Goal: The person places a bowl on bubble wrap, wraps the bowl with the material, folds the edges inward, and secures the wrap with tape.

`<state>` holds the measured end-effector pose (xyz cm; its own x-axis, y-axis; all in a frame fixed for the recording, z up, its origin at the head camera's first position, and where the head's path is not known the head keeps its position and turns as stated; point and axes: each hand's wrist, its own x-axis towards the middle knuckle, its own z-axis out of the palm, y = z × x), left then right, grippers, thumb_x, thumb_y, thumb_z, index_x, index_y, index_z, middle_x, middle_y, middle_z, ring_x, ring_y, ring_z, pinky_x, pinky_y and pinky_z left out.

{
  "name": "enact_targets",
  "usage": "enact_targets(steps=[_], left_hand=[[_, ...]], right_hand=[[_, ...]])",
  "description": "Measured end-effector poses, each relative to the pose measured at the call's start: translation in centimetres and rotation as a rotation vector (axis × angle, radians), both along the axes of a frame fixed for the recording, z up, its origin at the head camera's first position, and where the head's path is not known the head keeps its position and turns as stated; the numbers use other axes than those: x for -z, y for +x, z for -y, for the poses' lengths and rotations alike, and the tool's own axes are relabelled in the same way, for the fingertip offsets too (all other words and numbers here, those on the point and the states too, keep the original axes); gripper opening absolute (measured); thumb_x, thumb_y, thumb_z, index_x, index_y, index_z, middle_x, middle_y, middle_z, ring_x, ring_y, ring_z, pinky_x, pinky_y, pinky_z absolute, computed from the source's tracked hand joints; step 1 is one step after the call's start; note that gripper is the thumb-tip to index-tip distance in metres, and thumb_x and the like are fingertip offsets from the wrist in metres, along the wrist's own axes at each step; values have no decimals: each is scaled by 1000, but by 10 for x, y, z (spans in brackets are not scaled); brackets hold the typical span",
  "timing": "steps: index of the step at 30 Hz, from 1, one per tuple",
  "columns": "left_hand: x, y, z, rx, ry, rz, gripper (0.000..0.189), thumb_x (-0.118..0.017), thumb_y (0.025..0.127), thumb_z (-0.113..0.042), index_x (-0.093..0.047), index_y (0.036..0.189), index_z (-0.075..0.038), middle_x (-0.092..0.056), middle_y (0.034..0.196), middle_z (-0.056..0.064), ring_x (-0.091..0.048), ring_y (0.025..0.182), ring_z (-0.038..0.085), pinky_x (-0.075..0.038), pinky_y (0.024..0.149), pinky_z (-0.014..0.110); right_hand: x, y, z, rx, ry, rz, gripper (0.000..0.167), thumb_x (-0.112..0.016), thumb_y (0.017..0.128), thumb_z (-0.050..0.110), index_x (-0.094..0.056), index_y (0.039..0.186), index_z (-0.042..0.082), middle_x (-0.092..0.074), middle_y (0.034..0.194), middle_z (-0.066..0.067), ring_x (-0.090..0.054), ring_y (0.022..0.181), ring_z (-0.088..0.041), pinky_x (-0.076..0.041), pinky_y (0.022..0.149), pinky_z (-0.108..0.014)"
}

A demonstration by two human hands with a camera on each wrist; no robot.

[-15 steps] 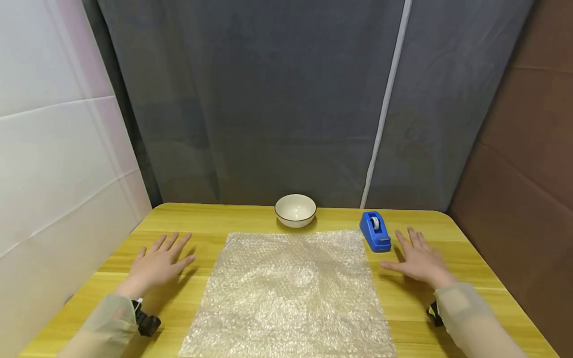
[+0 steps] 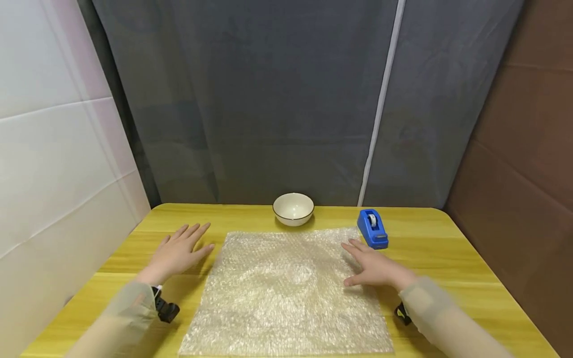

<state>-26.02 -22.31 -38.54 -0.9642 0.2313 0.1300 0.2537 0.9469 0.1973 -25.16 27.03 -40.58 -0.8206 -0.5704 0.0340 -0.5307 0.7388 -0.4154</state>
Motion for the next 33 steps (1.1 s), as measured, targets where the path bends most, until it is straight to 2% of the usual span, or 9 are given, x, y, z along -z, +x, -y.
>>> enact_targets(steps=[4, 8, 12, 18, 22, 29, 33], left_hand=[[-7, -8, -19, 34, -7, -4, 77, -37, 94, -67, -25, 155, -21, -28, 155, 18, -17, 142, 44, -11, 107, 71], [-11, -14, -35, 68, -8, -21, 72, -44, 96, -58, -27, 154, -19, -30, 154, 18, -20, 141, 44, -15, 108, 69], [-13, -17, -45, 97, 52, -10, 70, -48, 98, -50, -27, 154, -14, -31, 152, 21, -22, 139, 46, -18, 110, 65], [-17, -23, -60, 131, 220, 57, 72, -48, 98, -49, -24, 154, -12, -31, 153, 19, -28, 138, 43, -22, 112, 58], [-19, -32, -73, 154, 339, 119, 72, -49, 98, -48, -23, 154, -10, -30, 154, 17, -29, 139, 39, -24, 112, 55], [-33, -52, -112, 135, 639, 272, 70, -49, 98, -48, -25, 154, -14, -32, 152, 20, -31, 138, 40, -32, 108, 56], [-37, -65, -130, 115, 767, 342, 73, -51, 96, -51, -25, 154, -14, -30, 155, 13, -30, 139, 33, -33, 108, 52]], right_hand=[[10, -7, 10, -35, 38, 31, 103, -77, 74, 54, -31, 149, -1, -16, 152, -34, -19, 136, -54, -29, 101, -70], [15, -12, 12, -45, 48, 58, 107, -80, 71, 54, -30, 150, 0, -11, 153, -35, -12, 138, -54, -25, 102, -71], [15, -13, 14, -45, 69, 93, 112, -80, 67, 57, -30, 150, 1, -11, 153, -35, -11, 138, -56, -19, 105, -71], [11, -16, 20, -44, 99, 151, 108, -81, 69, 54, -31, 150, 1, -13, 152, -36, -14, 136, -57, -18, 106, -70], [8, -20, 22, -40, 104, 162, 108, -81, 69, 53, -31, 150, 1, -14, 152, -36, -14, 137, -56, -18, 106, -70], [11, -24, 20, -23, 100, 175, 107, -81, 70, 53, -30, 151, 4, -12, 153, -34, -11, 138, -55, -18, 106, -71], [16, -27, 19, -15, 93, 201, 107, -79, 72, 54, -27, 153, 9, -8, 156, -30, -6, 139, -54, -14, 103, -76]])
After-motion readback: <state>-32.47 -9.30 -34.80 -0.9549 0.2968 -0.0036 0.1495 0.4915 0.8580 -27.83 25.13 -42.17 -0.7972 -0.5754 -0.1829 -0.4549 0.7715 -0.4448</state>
